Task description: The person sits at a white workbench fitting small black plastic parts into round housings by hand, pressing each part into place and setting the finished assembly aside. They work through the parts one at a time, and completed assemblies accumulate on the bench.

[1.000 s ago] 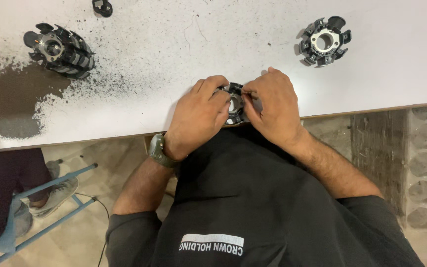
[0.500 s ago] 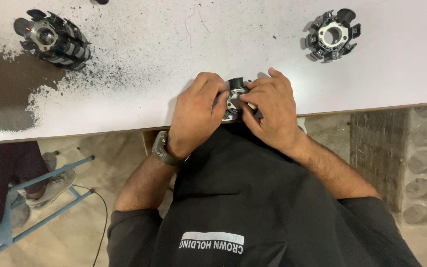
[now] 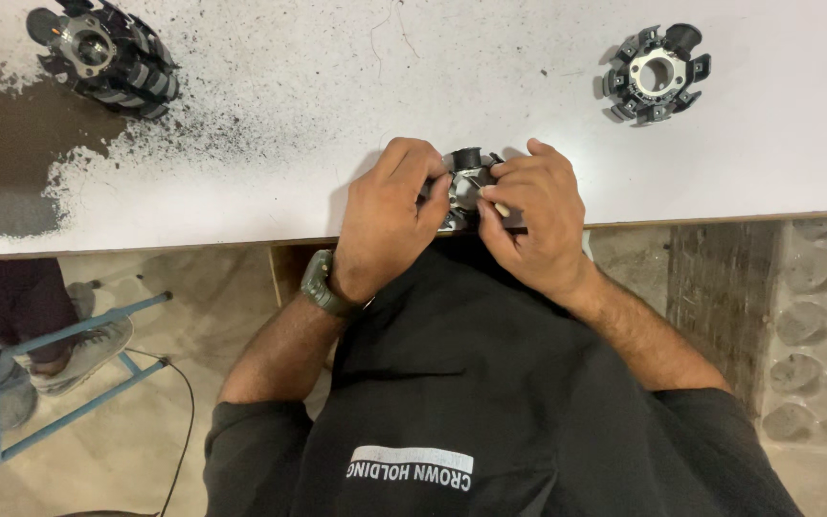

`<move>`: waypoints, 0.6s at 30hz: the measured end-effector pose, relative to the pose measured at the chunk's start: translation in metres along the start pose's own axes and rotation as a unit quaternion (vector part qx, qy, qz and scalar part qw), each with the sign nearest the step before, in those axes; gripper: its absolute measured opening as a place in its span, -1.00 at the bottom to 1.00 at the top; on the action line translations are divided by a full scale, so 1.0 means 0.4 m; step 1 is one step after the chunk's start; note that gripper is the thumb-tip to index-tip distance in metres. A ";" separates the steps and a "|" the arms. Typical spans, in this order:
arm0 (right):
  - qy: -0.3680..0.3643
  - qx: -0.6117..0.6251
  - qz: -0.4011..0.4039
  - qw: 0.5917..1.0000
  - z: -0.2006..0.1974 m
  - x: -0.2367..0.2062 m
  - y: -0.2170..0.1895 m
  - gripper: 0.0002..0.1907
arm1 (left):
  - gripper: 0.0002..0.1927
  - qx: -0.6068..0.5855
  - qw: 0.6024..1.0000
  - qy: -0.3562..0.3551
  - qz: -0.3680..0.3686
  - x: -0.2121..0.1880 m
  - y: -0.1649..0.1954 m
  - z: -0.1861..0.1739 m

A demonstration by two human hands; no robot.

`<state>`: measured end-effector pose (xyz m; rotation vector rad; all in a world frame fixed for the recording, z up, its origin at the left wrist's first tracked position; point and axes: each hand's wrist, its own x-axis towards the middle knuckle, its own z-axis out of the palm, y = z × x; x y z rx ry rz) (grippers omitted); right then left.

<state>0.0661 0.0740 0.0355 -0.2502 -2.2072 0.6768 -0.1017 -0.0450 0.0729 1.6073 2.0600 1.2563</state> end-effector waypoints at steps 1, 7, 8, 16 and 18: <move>0.000 0.000 0.001 1.000 0.000 -0.001 -0.001 -0.70 | -0.86 0.004 1.000 0.000 0.000 0.001 -0.001 0.000; -0.008 -0.023 -0.001 1.000 0.008 -0.001 -0.005 -0.69 | -0.87 0.005 1.000 0.000 -0.006 0.004 -0.008 0.006; -0.007 -0.029 -0.002 1.000 0.010 0.000 -0.006 -0.69 | -0.87 0.005 1.000 0.002 -0.005 0.002 -0.008 0.007; -0.013 -0.037 -0.002 0.999 0.013 0.005 -0.005 -0.68 | -0.85 0.020 1.000 -0.002 -0.010 0.001 -0.014 0.012; -0.015 -0.041 0.001 0.999 0.012 0.004 -0.005 -0.68 | -0.83 0.021 1.000 -0.006 -0.011 0.000 -0.015 0.013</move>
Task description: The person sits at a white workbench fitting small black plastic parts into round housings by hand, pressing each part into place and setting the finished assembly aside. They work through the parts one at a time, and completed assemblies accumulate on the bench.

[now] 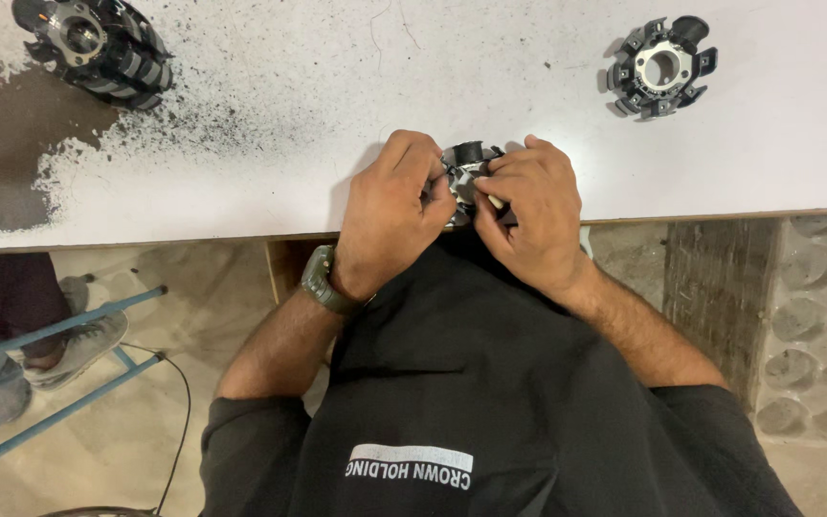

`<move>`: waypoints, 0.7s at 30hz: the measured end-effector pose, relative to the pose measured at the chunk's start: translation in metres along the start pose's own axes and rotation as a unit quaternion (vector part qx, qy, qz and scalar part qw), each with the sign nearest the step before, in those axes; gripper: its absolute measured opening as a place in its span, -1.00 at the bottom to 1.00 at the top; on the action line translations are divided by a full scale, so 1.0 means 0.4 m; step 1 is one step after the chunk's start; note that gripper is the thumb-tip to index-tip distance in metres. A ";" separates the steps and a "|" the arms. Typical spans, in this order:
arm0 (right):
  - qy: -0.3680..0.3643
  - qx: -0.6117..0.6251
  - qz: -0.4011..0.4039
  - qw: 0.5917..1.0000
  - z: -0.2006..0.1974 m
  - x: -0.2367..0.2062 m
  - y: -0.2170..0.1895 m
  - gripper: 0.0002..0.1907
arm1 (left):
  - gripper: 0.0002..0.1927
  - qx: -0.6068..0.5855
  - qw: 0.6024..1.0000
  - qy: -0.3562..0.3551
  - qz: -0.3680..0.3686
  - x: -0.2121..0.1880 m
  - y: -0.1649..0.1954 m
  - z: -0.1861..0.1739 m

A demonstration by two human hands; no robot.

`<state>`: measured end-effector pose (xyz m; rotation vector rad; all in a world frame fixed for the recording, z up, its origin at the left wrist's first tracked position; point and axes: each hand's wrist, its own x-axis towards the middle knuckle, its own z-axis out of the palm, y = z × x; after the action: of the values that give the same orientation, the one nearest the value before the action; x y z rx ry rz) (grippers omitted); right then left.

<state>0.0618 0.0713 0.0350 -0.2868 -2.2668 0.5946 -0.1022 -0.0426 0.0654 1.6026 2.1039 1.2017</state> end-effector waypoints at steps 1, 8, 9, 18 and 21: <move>-0.002 -0.002 0.002 1.000 -0.001 -0.001 0.000 -0.68 | -0.82 -0.001 1.000 -0.002 -0.002 -0.001 -0.001 0.000; 0.002 0.019 -0.019 1.000 0.004 0.007 -0.008 -0.66 | -0.77 0.009 1.000 0.013 0.010 -0.008 -0.005 0.004; 0.003 0.014 -0.016 1.000 0.005 0.008 -0.011 -0.65 | -0.77 0.005 1.000 0.010 0.008 -0.008 -0.003 0.003; -0.016 -0.040 -0.018 0.999 0.008 0.004 -0.012 -0.62 | -0.83 0.023 0.999 -0.014 0.027 -0.021 -0.025 0.004; -0.021 -0.054 -0.007 0.998 -0.013 -0.006 0.000 -0.68 | -0.89 0.062 0.997 -0.007 0.048 -0.036 -0.054 -0.020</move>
<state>0.0670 0.0721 0.0366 -0.3124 -2.3438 0.4764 -0.1167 -0.0605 0.0509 1.7792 2.1542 1.1038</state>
